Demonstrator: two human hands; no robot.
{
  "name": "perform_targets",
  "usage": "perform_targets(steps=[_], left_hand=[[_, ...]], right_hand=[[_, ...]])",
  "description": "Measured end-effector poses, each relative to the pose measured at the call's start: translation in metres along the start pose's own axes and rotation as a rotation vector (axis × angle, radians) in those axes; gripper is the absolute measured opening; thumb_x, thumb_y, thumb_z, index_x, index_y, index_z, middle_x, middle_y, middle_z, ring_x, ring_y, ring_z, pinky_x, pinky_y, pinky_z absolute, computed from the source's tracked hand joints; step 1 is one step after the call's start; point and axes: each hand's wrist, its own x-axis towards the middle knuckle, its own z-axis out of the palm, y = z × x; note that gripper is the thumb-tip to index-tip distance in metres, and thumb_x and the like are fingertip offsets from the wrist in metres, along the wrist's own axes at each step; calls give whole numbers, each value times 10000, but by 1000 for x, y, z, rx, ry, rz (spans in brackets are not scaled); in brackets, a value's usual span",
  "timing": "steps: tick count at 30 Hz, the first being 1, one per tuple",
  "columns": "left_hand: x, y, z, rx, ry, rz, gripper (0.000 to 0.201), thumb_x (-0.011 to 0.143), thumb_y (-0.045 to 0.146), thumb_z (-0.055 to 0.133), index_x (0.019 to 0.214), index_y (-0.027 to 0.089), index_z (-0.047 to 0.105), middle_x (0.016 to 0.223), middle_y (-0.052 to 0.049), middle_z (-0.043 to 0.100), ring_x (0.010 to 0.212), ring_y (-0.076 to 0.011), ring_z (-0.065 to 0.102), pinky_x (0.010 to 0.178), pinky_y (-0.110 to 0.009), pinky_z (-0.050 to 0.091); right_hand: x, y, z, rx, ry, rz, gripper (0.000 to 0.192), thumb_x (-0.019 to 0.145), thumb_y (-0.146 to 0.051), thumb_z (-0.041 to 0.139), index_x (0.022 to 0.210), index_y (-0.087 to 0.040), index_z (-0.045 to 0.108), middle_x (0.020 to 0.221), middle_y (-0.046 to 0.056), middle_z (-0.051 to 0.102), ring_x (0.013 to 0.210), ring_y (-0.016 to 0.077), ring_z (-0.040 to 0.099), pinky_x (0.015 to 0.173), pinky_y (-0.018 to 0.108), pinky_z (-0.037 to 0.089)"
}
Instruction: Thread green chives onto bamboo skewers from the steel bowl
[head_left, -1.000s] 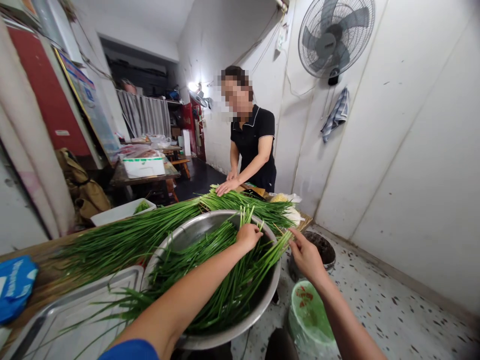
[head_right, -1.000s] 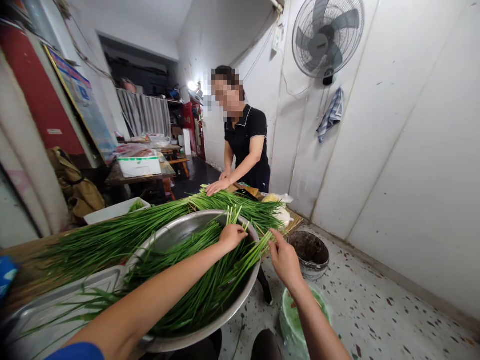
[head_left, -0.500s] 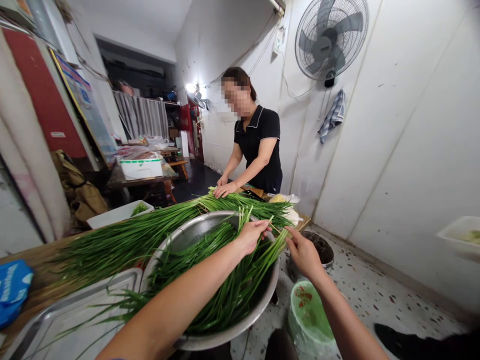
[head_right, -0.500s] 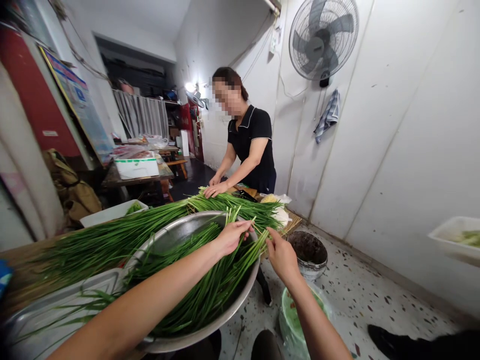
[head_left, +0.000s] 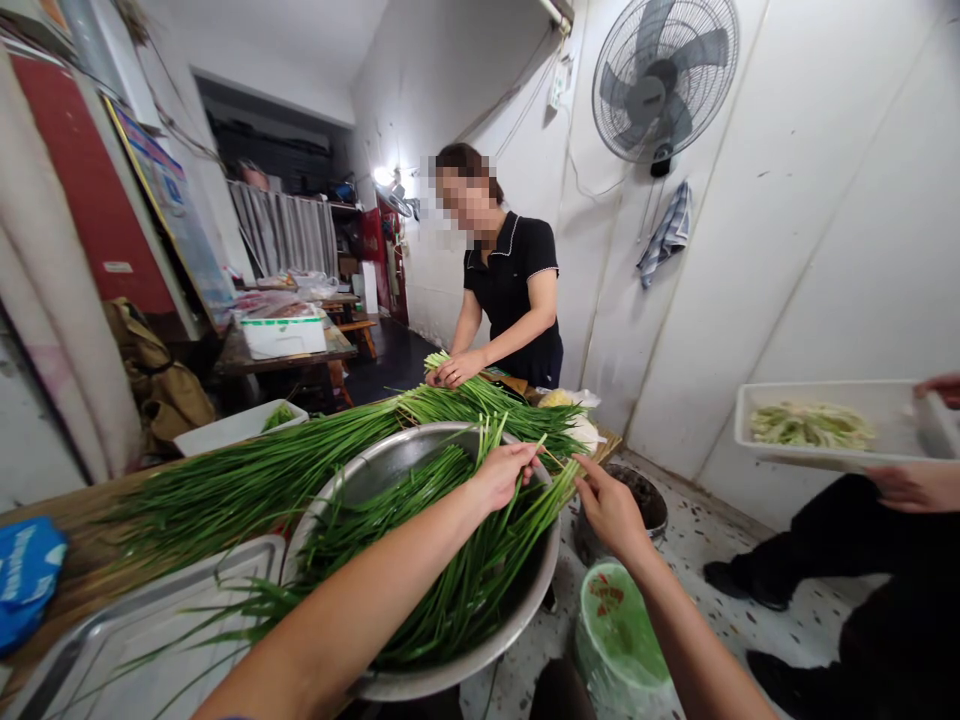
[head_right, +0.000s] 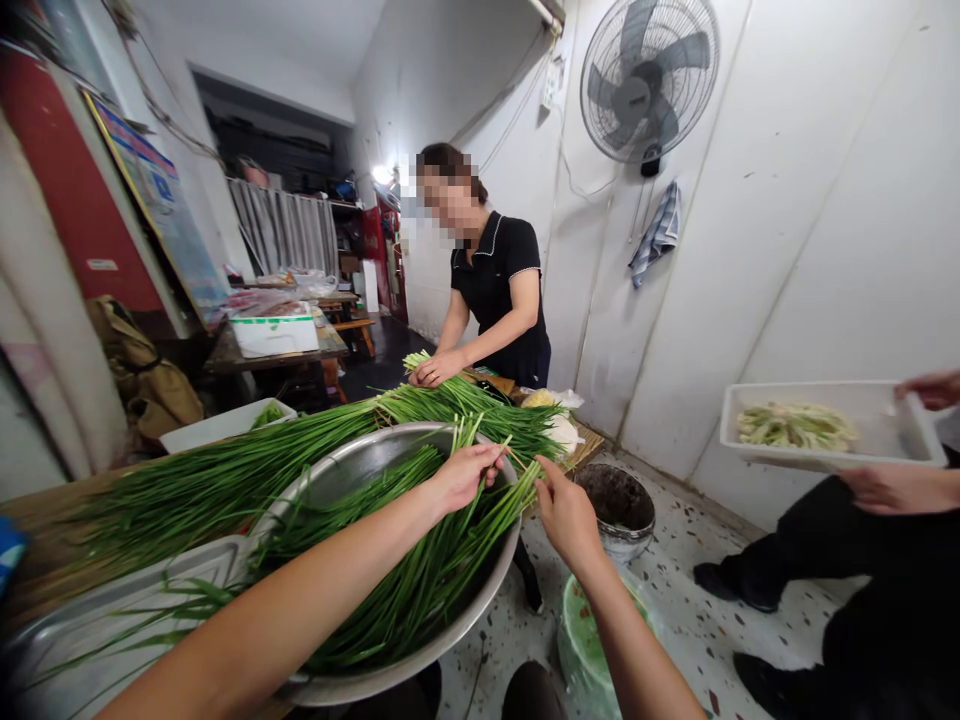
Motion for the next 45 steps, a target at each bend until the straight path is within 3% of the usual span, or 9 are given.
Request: perform_targets(steps=[9,15,17,21,26,31,36,41,45], left_hand=[[-2,-7,0,219,47,137,218,701,245,598,829,83,667,628,-38,597,462,-50,424,458,-179,300],[-19,-13,10,702,-21,332,239,725,293,548,874,171,690,787,-30,675,625,-126,556,608,-225,417],[-14,-9,2,821,40,339,253,760,298,505,911,193,679,848,-16,677,699,-129,583,656,-216,428],[11,-1,-28,929,312,243,267,774,249,468,903,140,675,838,-57,674,699,-146,588,646,-231,420],[29,-13,-43,1025,375,201,109,615,284,656,613,178,682,614,-28,636,613,-154,553,636,-245,383],[30,-26,-31,999,437,249,102,645,279,631,588,200,663,658,-43,622,692,-174,549,669,-254,360],[31,-28,-23,881,427,249,124,595,140,636,484,186,605,535,-11,562,642,-158,537,663,-249,364],[21,-26,-15,683,304,266,43,597,147,655,607,159,615,638,-6,618,646,-134,563,668,-239,409],[9,-22,-8,482,218,215,43,712,154,578,688,132,549,714,-45,649,639,-127,610,631,-249,463]], right_hand=[[0,-3,-1,-27,1,-21,413,811,-277,377,1190,-169,501,829,64,668,693,180,616,646,259,445],[-6,-6,3,-28,2,-66,455,831,-263,347,1271,-164,414,848,77,667,646,173,621,601,245,455],[-9,-3,3,-4,11,-74,459,839,-260,340,1291,-190,390,855,67,668,620,158,621,594,230,458],[-12,4,4,36,66,-65,430,836,-260,365,1253,-195,446,898,67,667,697,149,633,665,215,465],[-7,5,7,44,66,-47,425,830,-256,381,1245,-205,457,886,57,671,725,153,635,695,220,465],[-4,4,9,25,35,-28,427,834,-261,363,1252,-224,446,852,45,669,667,158,623,665,237,465],[-3,2,7,-26,26,-33,424,829,-264,361,1236,-207,468,729,37,659,578,157,589,601,238,452],[-2,1,4,-20,-11,-52,424,829,-250,364,1242,-229,455,853,40,665,635,155,601,623,238,449],[-2,0,0,-23,-20,-70,419,826,-235,368,1234,-221,461,960,54,651,713,159,612,654,237,447]])
